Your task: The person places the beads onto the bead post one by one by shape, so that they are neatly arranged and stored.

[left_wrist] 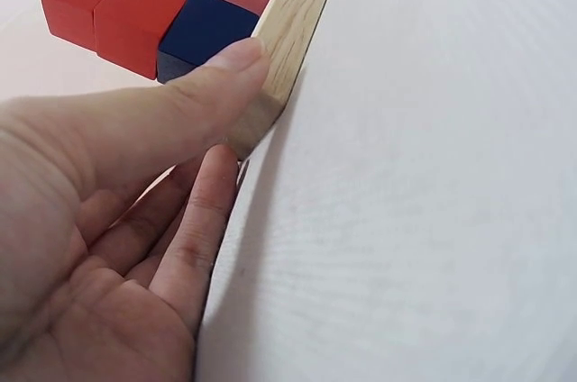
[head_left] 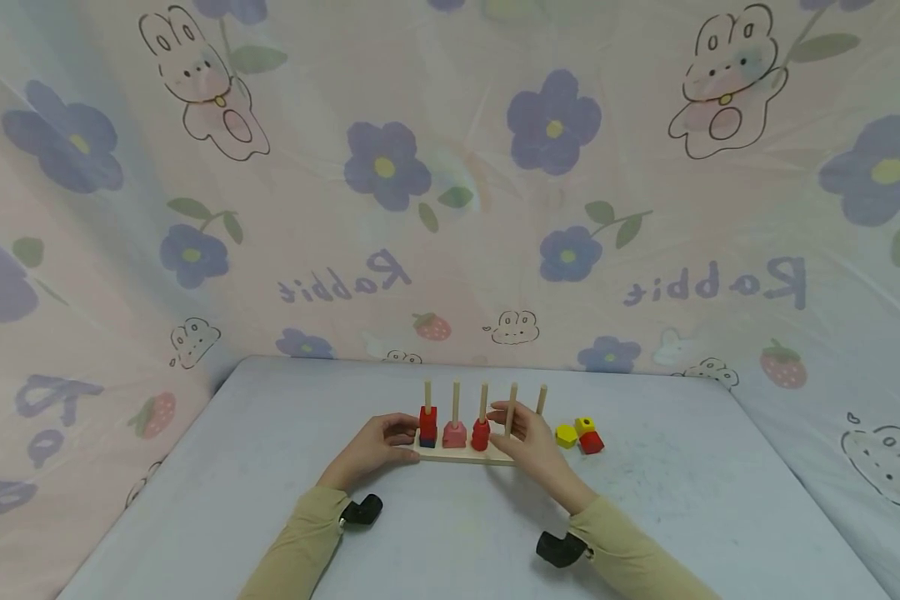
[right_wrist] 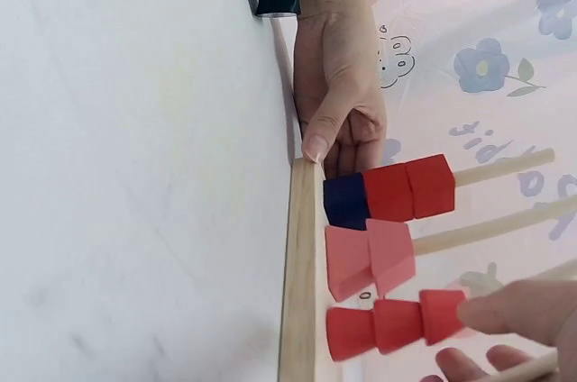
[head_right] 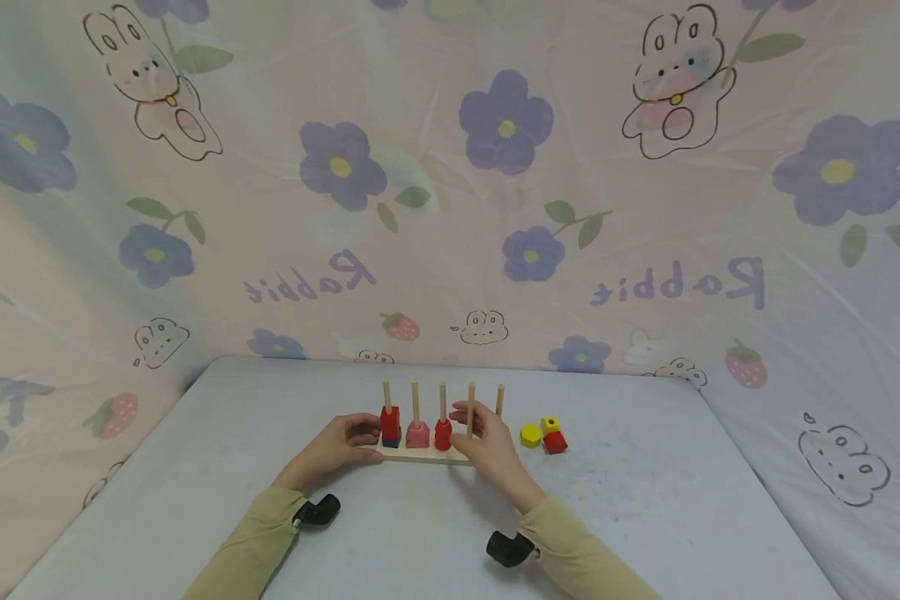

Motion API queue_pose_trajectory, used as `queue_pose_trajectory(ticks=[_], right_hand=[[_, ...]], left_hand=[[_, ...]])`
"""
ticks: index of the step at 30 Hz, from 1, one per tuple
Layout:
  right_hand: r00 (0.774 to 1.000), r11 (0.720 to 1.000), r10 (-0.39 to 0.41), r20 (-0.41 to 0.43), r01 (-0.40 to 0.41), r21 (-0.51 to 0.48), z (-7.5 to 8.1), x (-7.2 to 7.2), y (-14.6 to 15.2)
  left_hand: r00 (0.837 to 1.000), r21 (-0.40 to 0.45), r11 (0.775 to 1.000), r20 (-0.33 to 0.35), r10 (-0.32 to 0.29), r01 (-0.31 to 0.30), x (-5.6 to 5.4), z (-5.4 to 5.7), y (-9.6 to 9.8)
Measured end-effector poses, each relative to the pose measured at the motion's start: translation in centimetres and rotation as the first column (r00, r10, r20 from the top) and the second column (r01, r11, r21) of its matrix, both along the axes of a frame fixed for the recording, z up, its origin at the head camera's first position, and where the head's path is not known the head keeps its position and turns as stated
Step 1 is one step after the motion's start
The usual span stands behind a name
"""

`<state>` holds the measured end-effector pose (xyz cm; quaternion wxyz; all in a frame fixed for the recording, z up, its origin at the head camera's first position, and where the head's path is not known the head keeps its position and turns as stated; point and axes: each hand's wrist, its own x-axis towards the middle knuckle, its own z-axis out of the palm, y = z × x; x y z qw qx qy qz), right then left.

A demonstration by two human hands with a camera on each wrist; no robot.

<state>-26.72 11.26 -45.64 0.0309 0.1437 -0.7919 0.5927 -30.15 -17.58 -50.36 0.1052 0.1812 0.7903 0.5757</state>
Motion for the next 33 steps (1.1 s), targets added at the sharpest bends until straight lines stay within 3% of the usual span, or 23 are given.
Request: queue_pose_trajectory(ticks=[9, 16, 25, 33], right_hand=[[0.986, 0.979, 0.165, -0.027, -0.161, 0.124, 0.8, 1.5, 3.2], [0.969, 0.949, 0.234, -0.075, -0.211, 0.233, 1.7, 2.5, 6.4], [0.983, 0.954, 0.147, -0.109, -0.112, 0.278, 2.8, 2.2, 10.8], [0.992, 0.949, 0.023, -0.124, 0.018, 0.315, 1.9, 1.0, 13.4]], left_hand=[[1.000, -0.007, 1.000, -0.011, -0.001, 0.001, -0.1, -0.1, 0.1], [1.000, -0.021, 1.000, -0.006, 0.014, -0.014, 0.0, 0.0, 0.1], [1.000, -0.024, 0.999, -0.002, 0.026, -0.026, 0.3, 0.2, 0.0], [1.000, -0.021, 0.999, -0.008, 0.030, -0.030, 0.4, 0.2, 0.2]])
